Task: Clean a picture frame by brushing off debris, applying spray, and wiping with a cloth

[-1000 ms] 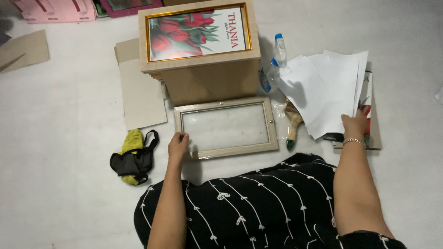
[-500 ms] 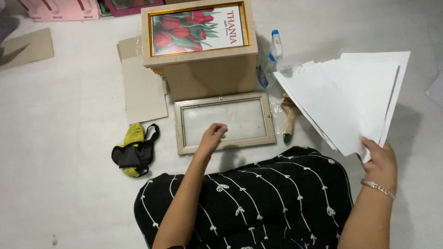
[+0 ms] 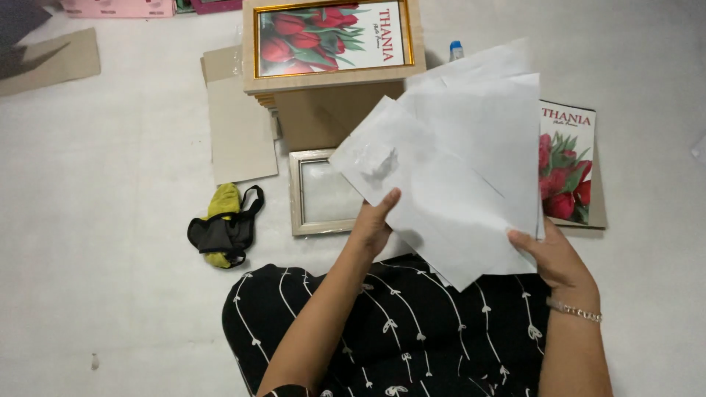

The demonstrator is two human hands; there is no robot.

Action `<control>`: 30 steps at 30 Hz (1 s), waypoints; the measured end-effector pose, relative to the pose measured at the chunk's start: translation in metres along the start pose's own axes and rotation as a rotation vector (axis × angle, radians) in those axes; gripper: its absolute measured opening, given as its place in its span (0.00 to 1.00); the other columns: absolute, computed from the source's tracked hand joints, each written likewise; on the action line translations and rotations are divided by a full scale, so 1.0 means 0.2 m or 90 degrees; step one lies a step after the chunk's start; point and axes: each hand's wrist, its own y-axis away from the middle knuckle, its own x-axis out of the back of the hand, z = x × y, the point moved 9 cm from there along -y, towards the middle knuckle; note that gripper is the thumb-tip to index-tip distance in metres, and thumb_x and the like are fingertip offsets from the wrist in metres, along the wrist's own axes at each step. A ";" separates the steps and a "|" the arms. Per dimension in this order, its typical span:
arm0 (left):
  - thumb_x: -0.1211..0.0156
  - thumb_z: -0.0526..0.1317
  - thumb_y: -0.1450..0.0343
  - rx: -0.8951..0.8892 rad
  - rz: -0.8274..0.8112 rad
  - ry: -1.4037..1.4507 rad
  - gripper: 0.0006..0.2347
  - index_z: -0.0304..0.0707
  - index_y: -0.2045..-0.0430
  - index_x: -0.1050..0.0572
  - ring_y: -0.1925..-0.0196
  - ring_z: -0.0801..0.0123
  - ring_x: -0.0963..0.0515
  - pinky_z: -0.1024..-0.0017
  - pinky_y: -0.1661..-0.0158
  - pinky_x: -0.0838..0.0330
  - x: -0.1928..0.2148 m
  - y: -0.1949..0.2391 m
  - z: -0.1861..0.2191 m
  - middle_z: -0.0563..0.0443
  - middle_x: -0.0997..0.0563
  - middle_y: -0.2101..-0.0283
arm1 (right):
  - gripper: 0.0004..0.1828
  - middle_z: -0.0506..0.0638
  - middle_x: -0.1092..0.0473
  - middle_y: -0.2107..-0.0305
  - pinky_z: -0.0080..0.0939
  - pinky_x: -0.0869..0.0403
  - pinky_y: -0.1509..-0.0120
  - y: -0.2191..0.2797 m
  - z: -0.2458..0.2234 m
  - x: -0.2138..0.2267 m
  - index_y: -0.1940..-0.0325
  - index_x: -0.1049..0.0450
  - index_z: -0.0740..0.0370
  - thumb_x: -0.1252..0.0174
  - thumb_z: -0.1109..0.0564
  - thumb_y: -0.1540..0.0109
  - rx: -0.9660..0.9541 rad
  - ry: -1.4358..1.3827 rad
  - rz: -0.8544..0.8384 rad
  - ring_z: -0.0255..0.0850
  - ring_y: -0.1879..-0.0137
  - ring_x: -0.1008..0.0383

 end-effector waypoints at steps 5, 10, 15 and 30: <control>0.26 0.46 0.40 0.009 0.027 0.014 0.43 0.37 0.30 0.44 0.31 0.35 0.37 0.35 0.38 0.44 0.34 -0.21 -0.05 0.31 0.37 0.30 | 0.40 0.63 0.31 0.44 0.53 0.32 0.34 -0.32 0.17 -0.11 0.30 0.36 0.68 0.36 0.65 0.47 0.042 0.032 -0.143 0.51 0.39 0.33; 0.22 0.46 0.34 0.016 -0.009 0.032 0.39 0.45 0.30 0.42 0.37 0.40 0.27 0.34 0.42 0.33 0.52 -0.30 -0.12 0.38 0.29 0.36 | 0.29 0.53 0.23 0.56 0.49 0.24 0.49 -0.68 0.39 -0.25 0.42 0.24 0.64 0.30 0.70 0.48 0.098 0.001 -0.276 0.42 0.54 0.26; 0.21 0.40 0.35 0.024 -0.059 -0.002 0.37 0.43 0.32 0.39 0.40 0.38 0.24 0.30 0.45 0.33 0.60 -0.47 -0.24 0.35 0.25 0.41 | 0.33 0.57 0.25 0.59 0.55 0.26 0.51 -0.79 0.55 -0.24 0.44 0.25 0.71 0.27 0.67 0.53 0.040 0.042 -0.235 0.50 0.55 0.26; 0.23 0.36 0.38 0.094 0.079 -0.174 0.42 0.30 0.30 0.46 0.41 0.41 0.24 0.41 0.44 0.28 0.60 -0.47 -0.39 0.28 0.31 0.37 | 0.41 0.58 0.25 0.45 0.59 0.26 0.39 -0.75 0.34 -0.14 0.35 0.30 0.46 0.31 0.27 0.46 0.118 0.419 -0.022 0.57 0.37 0.27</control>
